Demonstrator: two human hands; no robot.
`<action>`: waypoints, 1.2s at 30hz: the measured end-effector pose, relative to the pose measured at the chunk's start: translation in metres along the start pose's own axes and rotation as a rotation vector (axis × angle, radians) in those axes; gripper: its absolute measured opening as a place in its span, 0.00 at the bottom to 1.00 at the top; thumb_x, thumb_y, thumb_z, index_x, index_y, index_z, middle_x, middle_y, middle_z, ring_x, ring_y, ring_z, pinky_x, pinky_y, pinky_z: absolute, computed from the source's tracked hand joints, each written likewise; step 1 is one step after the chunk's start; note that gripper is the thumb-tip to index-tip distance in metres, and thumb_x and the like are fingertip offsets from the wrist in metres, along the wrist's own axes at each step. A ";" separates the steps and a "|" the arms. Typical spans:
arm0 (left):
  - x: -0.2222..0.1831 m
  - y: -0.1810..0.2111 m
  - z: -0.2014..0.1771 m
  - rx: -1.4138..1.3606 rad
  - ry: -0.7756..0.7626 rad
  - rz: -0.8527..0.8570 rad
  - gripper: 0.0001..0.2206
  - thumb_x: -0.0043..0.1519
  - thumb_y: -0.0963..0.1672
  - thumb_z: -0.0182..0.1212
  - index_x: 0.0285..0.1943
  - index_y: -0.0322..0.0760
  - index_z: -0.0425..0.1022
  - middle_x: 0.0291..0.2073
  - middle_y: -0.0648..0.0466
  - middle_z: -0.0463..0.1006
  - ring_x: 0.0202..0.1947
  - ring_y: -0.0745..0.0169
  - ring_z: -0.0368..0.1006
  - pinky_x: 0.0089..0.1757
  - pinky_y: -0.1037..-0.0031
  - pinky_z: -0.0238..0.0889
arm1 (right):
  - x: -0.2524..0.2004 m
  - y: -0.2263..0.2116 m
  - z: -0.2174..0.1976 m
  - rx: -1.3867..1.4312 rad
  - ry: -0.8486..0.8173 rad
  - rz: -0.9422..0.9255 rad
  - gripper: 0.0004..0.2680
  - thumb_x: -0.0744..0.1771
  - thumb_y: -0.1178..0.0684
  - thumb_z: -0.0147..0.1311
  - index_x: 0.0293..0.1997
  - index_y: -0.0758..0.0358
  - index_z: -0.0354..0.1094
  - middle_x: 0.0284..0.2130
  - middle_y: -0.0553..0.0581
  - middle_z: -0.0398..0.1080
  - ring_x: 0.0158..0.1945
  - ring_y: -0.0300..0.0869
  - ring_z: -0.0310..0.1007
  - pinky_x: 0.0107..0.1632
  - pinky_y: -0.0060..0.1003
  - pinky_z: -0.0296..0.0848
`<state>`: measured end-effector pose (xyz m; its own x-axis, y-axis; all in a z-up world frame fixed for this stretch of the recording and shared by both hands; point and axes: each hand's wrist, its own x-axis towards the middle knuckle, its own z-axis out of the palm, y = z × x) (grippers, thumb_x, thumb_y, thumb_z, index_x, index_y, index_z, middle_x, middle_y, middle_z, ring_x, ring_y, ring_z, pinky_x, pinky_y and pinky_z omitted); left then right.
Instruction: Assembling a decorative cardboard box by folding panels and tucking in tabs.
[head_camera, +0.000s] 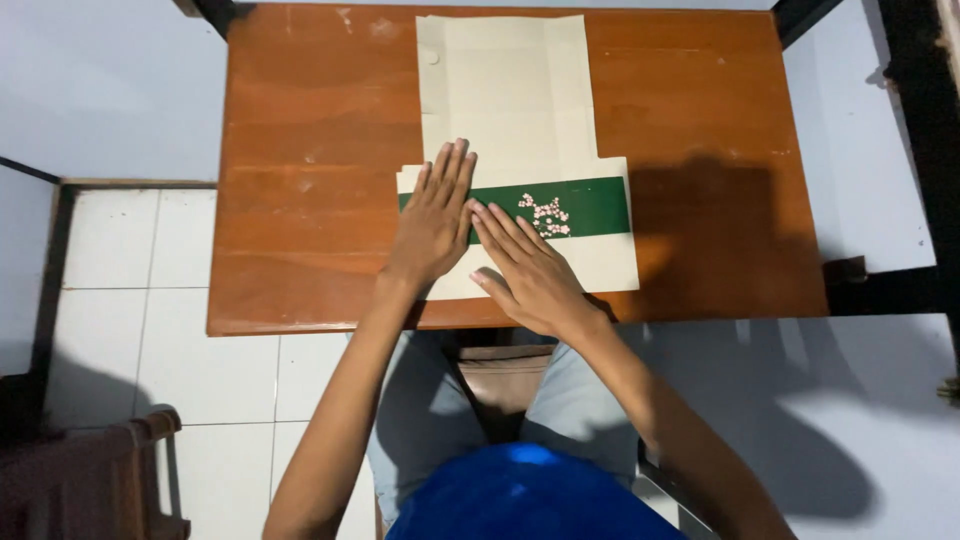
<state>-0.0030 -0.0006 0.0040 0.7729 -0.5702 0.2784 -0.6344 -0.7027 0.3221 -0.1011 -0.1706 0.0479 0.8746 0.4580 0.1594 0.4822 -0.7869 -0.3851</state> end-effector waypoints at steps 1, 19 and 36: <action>0.002 0.001 -0.003 -0.001 0.008 -0.001 0.26 0.74 0.46 0.35 0.83 0.36 0.46 0.81 0.46 0.43 0.80 0.52 0.37 0.73 0.61 0.30 | 0.001 -0.001 -0.004 0.003 -0.022 0.011 0.24 0.74 0.42 0.38 0.78 0.65 0.43 0.77 0.63 0.43 0.80 0.51 0.37 0.76 0.48 0.36; 0.006 -0.001 -0.010 -0.012 -0.158 -0.022 0.30 0.75 0.55 0.33 0.84 0.41 0.40 0.81 0.49 0.34 0.80 0.52 0.27 0.72 0.59 0.20 | -0.041 0.065 -0.028 -0.123 -0.075 0.156 0.26 0.73 0.36 0.39 0.79 0.60 0.45 0.76 0.59 0.45 0.79 0.50 0.40 0.76 0.47 0.42; -0.007 0.015 -0.016 -0.044 0.212 0.099 0.18 0.74 0.48 0.52 0.69 0.38 0.72 0.78 0.46 0.52 0.78 0.47 0.43 0.71 0.54 0.33 | -0.086 0.054 -0.029 -0.009 0.252 0.248 0.22 0.73 0.48 0.45 0.78 0.64 0.48 0.76 0.62 0.46 0.79 0.52 0.41 0.76 0.51 0.37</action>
<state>-0.0183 -0.0005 0.0215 0.6901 -0.5298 0.4930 -0.7104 -0.6259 0.3218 -0.1489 -0.2642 0.0402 0.9498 0.1367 0.2815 0.2527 -0.8655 -0.4325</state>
